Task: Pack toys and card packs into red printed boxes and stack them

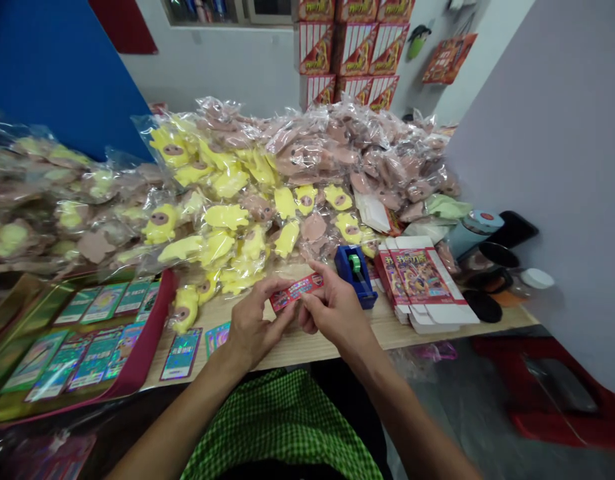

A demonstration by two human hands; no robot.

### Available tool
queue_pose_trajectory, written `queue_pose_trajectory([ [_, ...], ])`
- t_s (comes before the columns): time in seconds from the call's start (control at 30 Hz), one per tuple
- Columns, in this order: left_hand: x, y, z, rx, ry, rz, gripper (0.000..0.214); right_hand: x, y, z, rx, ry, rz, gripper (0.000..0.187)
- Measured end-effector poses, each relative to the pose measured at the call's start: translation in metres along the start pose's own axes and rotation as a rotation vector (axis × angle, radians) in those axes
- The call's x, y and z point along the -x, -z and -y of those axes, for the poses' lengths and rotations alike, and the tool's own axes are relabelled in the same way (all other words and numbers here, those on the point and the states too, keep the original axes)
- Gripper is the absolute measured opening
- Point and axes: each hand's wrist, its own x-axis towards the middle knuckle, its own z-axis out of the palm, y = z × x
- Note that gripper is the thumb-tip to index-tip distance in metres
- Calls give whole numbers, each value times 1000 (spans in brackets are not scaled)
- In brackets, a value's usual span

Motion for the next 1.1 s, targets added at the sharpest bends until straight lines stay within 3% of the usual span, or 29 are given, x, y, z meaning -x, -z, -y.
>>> queue_pose_trajectory([
  [0.17,-4,3,5,54,-90,86,15,-3,-3,-6,33,2,-45,97],
  [0.37,-13,9,7,228,46,177,18,3,-10,-26,-100,130,-129,100],
  [0.47,-24,12,4,223,140,222,9,4,-14,-31,-135,144,-178,102],
  [0.6,-41,13,-5,102,225,362,7,3,-15,-33,-191,106,-170,110],
  [0.7,-50,13,-10,10,169,415,4,7,-10,-42,-179,-15,-135,112],
  [0.8,-49,18,-2,-11,210,317,11,19,4,-61,14,-62,-178,95],
  [0.9,-32,25,17,50,509,87,21,31,30,-81,400,114,-396,68],
  [0.97,-12,29,27,88,740,4,28,32,50,-89,705,285,-567,57],
  [1.03,13,31,28,29,874,86,27,26,69,-92,961,415,-658,60],
  [1.1,35,31,20,-114,876,273,20,14,83,-94,1117,466,-655,70],
])
